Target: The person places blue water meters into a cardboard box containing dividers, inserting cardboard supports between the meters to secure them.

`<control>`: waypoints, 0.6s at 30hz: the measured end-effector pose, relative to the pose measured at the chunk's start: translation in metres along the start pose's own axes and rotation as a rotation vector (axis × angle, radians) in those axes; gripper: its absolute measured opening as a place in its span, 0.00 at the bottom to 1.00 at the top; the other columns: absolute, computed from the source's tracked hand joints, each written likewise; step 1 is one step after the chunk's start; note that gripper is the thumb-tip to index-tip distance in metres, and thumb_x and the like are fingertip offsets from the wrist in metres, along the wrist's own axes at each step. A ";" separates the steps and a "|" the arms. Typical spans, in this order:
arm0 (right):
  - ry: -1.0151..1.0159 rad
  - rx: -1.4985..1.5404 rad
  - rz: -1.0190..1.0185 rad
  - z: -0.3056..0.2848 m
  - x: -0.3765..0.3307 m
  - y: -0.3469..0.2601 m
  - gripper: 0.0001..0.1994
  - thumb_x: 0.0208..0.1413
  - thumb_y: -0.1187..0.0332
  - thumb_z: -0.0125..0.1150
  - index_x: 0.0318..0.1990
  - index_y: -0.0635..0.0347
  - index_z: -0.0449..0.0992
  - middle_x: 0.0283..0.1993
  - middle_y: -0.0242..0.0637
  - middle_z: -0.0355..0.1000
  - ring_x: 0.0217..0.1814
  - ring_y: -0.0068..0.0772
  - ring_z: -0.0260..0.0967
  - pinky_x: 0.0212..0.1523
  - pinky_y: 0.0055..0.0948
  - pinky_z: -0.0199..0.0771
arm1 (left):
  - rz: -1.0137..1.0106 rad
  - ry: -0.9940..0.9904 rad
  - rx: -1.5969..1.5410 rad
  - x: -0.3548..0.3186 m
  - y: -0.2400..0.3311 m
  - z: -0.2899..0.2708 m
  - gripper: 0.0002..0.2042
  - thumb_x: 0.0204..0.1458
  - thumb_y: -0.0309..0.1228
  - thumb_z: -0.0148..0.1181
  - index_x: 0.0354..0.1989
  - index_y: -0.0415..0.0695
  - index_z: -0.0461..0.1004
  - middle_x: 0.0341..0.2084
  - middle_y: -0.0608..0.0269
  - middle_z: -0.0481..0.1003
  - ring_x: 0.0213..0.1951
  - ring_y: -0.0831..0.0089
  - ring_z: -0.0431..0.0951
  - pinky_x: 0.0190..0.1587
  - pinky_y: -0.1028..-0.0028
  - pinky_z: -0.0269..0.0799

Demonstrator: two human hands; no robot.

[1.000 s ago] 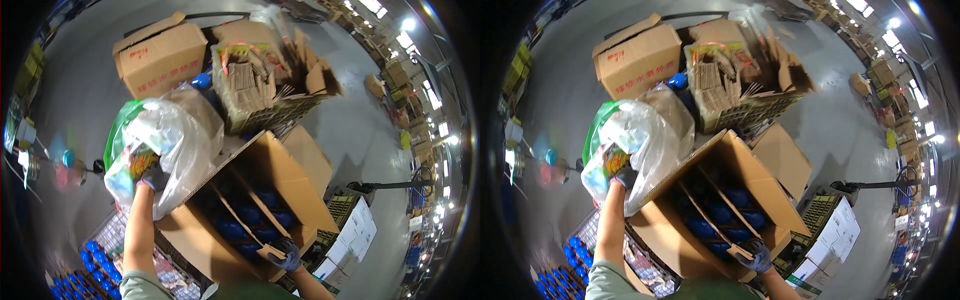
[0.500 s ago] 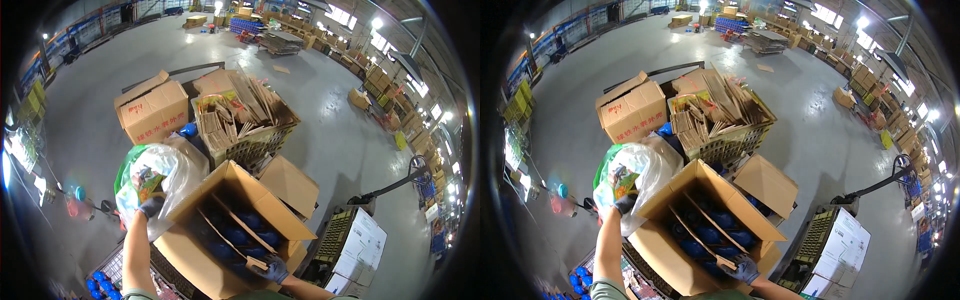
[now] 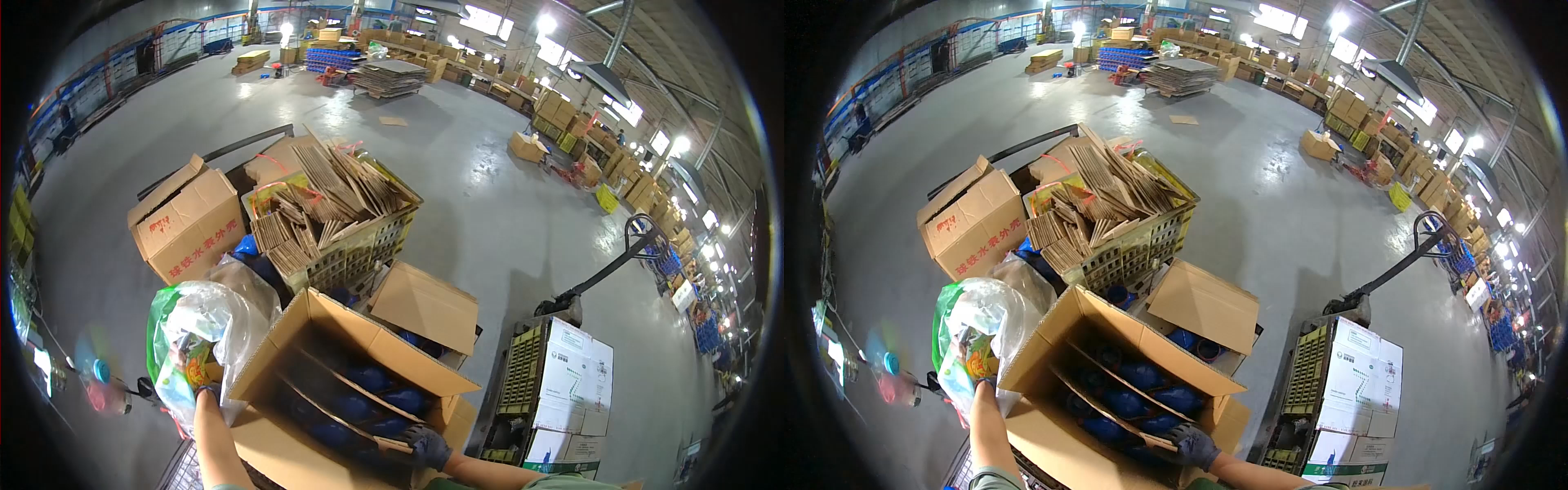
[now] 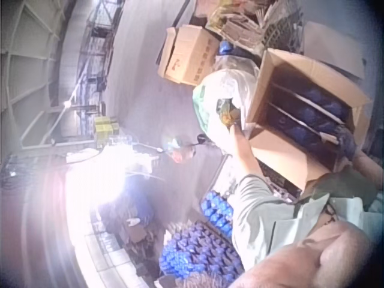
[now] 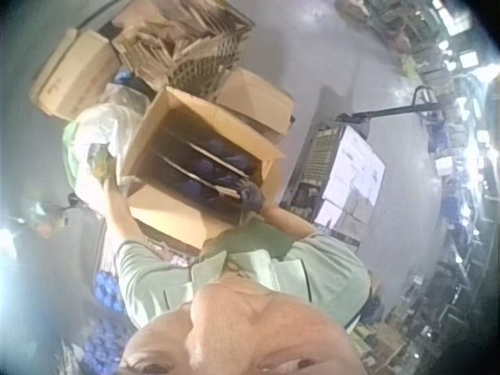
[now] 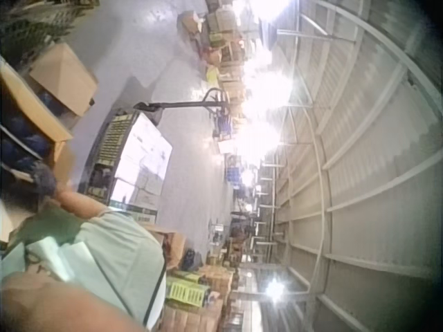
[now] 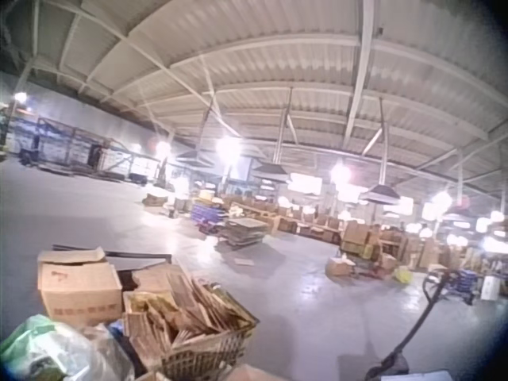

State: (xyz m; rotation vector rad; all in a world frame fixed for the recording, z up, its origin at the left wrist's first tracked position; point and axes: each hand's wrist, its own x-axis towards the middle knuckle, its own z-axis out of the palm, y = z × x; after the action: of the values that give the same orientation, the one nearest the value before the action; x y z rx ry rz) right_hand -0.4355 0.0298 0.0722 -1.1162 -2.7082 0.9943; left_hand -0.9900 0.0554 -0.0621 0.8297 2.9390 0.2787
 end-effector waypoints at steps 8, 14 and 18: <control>0.032 -0.071 -0.103 0.017 0.009 0.004 0.22 0.53 0.52 0.62 0.49 0.56 0.79 0.44 0.43 0.74 0.48 0.48 0.70 0.54 0.39 0.68 | 0.059 -0.003 0.140 0.021 -0.036 -0.031 0.31 0.57 0.57 0.44 0.70 0.63 0.59 0.72 0.66 0.52 0.73 0.56 0.43 0.71 0.45 0.32; 0.199 -0.078 -0.124 0.014 0.003 0.000 0.16 0.51 0.50 0.65 0.32 0.54 0.80 0.31 0.41 0.73 0.36 0.46 0.72 0.40 0.40 0.72 | 0.145 0.086 0.016 -0.014 -0.002 -0.062 0.25 0.57 0.49 0.49 0.64 0.60 0.67 0.65 0.59 0.64 0.68 0.60 0.57 0.67 0.53 0.48; 0.205 -0.088 -0.175 -0.013 0.005 -0.026 0.17 0.54 0.50 0.63 0.43 0.51 0.82 0.28 0.41 0.75 0.35 0.47 0.72 0.39 0.41 0.72 | 0.352 -0.107 -0.259 -0.030 0.003 -0.099 0.22 0.56 0.45 0.52 0.59 0.55 0.71 0.59 0.56 0.69 0.63 0.59 0.63 0.65 0.59 0.54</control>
State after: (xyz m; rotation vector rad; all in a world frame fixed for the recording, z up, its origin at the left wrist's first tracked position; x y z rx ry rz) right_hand -0.4512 0.0260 0.0961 -0.9172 -2.6496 0.7008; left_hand -0.9748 0.0268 0.0363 1.2681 2.5708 0.6001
